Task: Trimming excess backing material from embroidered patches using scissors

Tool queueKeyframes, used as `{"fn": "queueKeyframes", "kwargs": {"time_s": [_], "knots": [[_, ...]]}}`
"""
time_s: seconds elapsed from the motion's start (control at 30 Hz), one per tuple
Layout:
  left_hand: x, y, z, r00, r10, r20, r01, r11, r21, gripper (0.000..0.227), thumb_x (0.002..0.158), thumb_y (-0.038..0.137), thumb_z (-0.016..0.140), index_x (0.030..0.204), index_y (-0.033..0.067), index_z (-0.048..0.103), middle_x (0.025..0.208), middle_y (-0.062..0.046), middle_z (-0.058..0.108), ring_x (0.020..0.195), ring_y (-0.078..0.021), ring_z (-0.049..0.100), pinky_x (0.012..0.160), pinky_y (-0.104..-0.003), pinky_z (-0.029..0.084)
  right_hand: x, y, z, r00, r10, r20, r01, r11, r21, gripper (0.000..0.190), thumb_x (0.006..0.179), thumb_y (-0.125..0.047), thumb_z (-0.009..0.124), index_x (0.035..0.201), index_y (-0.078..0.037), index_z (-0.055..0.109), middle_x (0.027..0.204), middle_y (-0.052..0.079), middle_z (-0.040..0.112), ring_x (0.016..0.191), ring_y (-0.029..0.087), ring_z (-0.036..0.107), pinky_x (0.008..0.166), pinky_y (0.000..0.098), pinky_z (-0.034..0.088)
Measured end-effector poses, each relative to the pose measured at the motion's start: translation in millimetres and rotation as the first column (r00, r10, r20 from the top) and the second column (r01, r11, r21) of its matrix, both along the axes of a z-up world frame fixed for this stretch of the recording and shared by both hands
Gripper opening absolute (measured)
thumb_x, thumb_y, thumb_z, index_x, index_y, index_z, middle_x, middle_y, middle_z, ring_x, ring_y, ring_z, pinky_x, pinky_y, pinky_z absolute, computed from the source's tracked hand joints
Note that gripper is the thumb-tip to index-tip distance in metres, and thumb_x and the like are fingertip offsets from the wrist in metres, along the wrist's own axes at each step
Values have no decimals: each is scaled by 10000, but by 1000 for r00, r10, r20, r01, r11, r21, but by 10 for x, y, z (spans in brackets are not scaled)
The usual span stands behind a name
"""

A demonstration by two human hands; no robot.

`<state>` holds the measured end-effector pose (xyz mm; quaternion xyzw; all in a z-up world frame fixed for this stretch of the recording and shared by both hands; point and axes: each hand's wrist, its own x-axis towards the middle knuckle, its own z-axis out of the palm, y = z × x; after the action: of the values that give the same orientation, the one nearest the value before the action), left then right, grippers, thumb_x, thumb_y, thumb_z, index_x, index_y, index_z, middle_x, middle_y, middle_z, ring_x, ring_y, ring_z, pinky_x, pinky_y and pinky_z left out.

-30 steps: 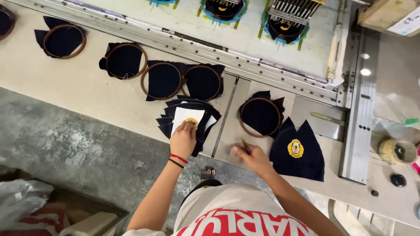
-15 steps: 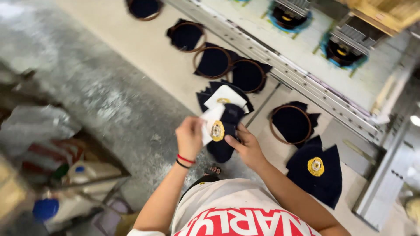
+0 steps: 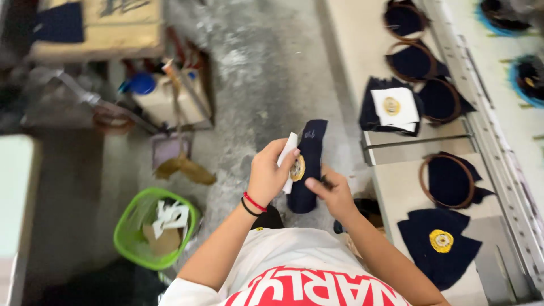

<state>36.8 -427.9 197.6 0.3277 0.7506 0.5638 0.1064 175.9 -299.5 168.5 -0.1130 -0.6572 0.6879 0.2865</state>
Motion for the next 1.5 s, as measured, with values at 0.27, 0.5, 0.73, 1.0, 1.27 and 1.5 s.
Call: {"fn": "queueKeyframes", "kwargs": {"time_s": [0.27,0.5,0.73,1.0,1.27,1.5], "knots": [[303,-1582,-230,715,56,-697,-240,956,-170,256,1051,184,640,1301,227,675,1389,19,686,1062,-247,773,797,-357,612,-403,-931,-122,946,161,283,-46,926,-376,291,948,-99,859,806,-71,606,621,-5,474,328,94,412,306,195,290],[-3,-2366,-573,849,524,-59,-526,851,-8,283,913,339,848,916,174,617,950,21,696,821,-234,698,725,-370,566,-874,-1832,-639,944,274,185,-205,923,-325,243,1014,-127,776,837,-56,626,731,100,651,341,100,495,324,204,319],[-653,-3552,-844,559,277,781,-743,586,324,343,1013,-26,677,1269,59,465,1182,-221,694,954,-419,808,790,-484,703,-1264,-2915,-434,902,432,26,-326,718,-615,273,1053,-171,719,846,-95,557,651,128,628,344,182,534,322,226,407],[-1053,-4438,-655,775,509,375,-482,860,-169,483,767,436,961,1179,259,779,1120,-31,771,1093,-241,682,948,-412,508,-1720,-3717,-402,872,471,137,-320,758,-569,194,910,-106,798,877,-118,607,633,47,560,427,142,512,332,234,384],[-1209,-4482,-631,836,220,-502,-161,974,158,135,908,1,783,972,120,775,1192,30,821,1052,-218,797,956,-359,618,-2016,-3843,-263,868,410,281,-173,779,-603,223,940,-165,826,814,-94,656,603,26,604,459,119,589,353,201,410],[-1262,-4613,-772,817,181,-547,10,944,329,117,1020,18,663,1043,5,777,1186,-103,814,990,-307,807,971,-436,628,-1944,-3552,-676,787,465,405,-177,800,-573,198,909,-188,876,892,-86,706,646,-27,548,464,93,506,347,181,313]]}}
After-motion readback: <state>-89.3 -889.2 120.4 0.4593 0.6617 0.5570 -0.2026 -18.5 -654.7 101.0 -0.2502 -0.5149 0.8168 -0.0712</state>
